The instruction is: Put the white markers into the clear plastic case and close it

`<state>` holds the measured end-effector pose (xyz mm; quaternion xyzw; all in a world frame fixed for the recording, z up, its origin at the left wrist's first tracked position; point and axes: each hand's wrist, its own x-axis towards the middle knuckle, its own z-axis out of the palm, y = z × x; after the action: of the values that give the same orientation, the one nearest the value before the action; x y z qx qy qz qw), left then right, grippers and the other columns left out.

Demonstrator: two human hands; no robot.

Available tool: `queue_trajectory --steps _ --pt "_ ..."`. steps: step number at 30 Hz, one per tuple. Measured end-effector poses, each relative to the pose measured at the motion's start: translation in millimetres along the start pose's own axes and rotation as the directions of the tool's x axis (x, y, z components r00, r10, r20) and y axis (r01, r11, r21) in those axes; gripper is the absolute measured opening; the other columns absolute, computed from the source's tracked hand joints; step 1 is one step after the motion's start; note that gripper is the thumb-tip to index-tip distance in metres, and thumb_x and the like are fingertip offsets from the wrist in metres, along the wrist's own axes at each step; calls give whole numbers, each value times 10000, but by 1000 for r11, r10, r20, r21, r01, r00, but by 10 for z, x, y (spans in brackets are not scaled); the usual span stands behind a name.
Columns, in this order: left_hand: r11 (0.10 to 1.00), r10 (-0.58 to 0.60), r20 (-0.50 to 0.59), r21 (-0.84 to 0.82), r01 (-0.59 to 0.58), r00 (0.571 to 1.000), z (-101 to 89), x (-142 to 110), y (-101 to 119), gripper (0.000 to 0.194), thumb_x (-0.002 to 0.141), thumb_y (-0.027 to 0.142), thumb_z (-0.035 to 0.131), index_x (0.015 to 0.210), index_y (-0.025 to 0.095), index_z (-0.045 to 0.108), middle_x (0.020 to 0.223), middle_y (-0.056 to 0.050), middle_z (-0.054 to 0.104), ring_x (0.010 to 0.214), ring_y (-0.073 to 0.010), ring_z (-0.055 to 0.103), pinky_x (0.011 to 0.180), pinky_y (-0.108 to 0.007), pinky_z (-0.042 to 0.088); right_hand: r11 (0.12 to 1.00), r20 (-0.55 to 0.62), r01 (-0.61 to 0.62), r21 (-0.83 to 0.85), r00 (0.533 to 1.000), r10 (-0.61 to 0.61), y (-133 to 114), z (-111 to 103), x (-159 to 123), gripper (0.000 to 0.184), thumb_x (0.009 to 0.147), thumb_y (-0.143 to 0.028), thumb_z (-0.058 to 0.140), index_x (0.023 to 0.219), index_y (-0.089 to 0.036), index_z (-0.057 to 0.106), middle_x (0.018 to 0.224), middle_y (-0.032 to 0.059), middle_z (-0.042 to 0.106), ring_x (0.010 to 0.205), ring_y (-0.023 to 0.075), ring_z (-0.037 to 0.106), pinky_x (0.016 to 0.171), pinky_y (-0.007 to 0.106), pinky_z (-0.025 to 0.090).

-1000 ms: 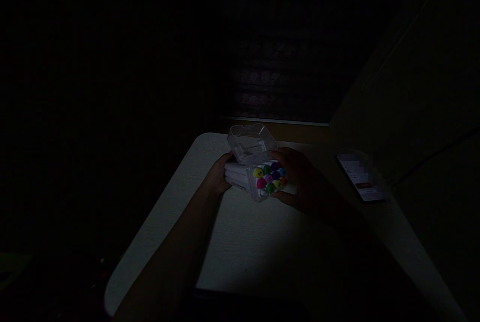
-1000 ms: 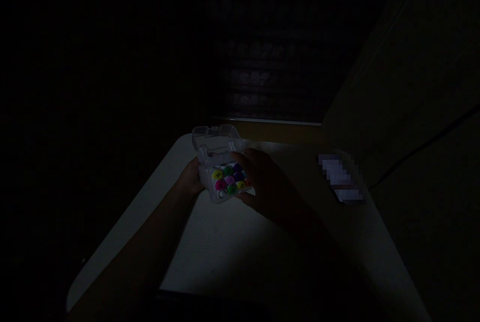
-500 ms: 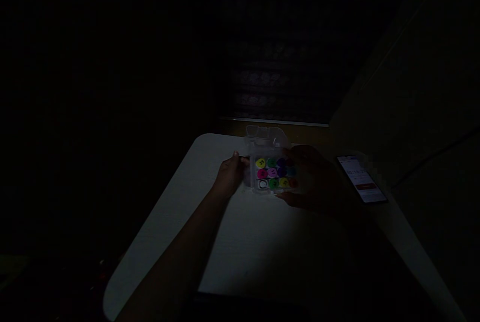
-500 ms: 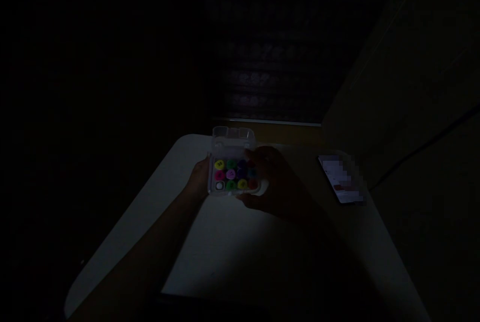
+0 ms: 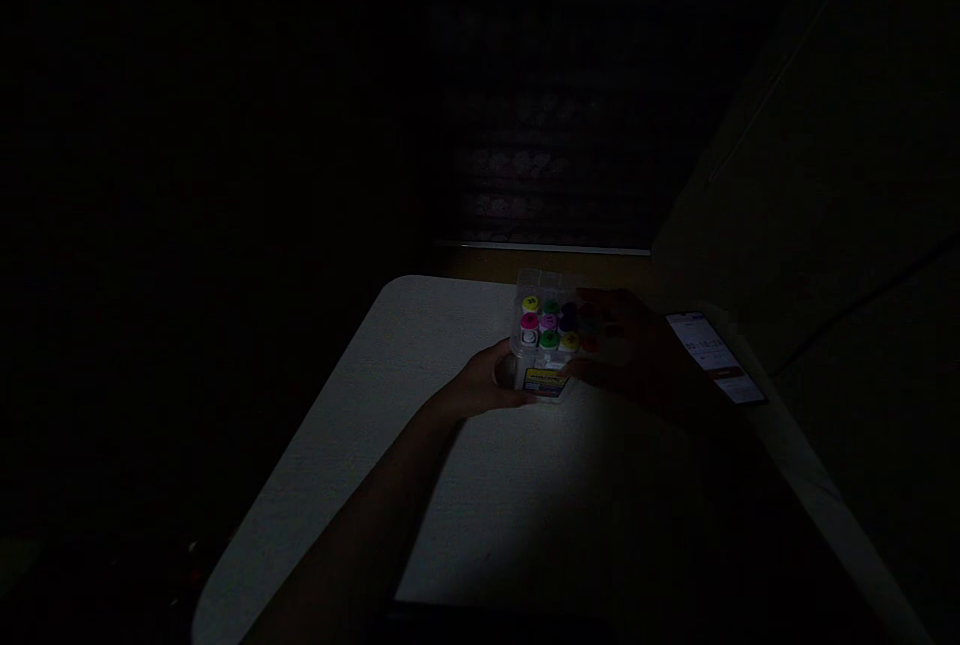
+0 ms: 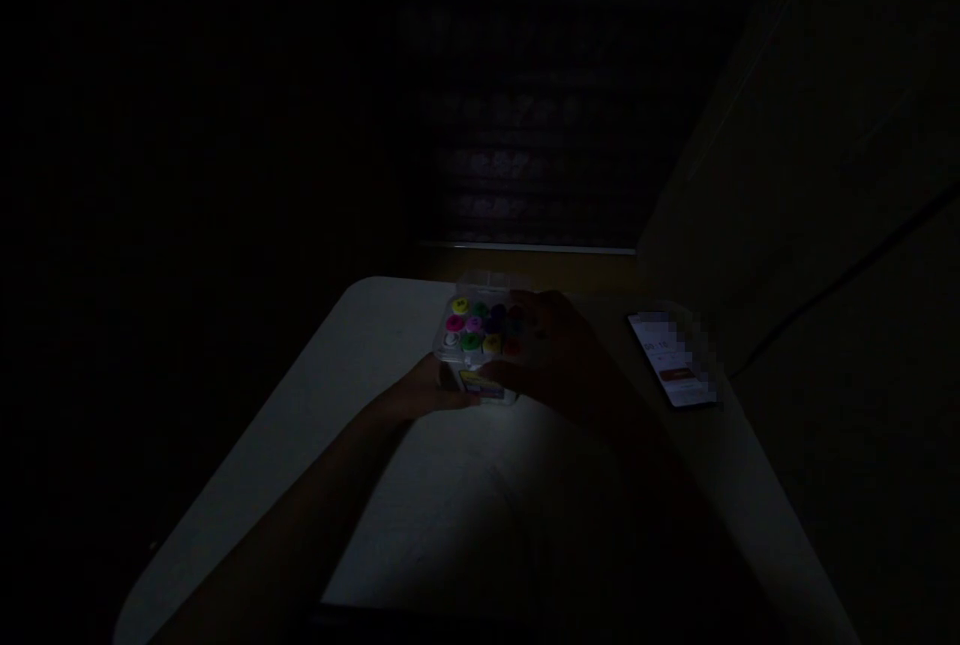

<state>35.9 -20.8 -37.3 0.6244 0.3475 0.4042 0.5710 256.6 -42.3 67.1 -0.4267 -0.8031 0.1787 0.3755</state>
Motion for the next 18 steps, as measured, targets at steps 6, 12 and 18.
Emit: queue_trajectory --steps 6,12,18 --pt "996 14 1 85 -14 1000 -6 24 -56 764 557 250 828 1247 127 525 1262 -155 588 1157 -315 553 973 -432 437 925 49 -247 288 969 244 93 36 46 681 855 -588 460 1411 -218 326 1063 91 652 903 207 655 814 388 526" --pt "997 35 -2 64 -35 999 11 32 -23 686 540 213 833 1164 109 568 1112 -145 662 1085 -305 596 962 -442 439 918 -91 -28 395 993 69 125 100 78 627 866 -528 493 1423 -330 283 1344 61 503 1198 200 521 898 350 513" --pt "997 22 -18 77 -21 1000 21 29 7 688 552 237 825 1178 125 564 1058 -117 680 1123 -298 573 973 -441 429 966 -230 119 230 971 -65 72 18 33 468 935 -489 328 1375 -333 365 1379 43 469 1265 207 462 1021 426 431"
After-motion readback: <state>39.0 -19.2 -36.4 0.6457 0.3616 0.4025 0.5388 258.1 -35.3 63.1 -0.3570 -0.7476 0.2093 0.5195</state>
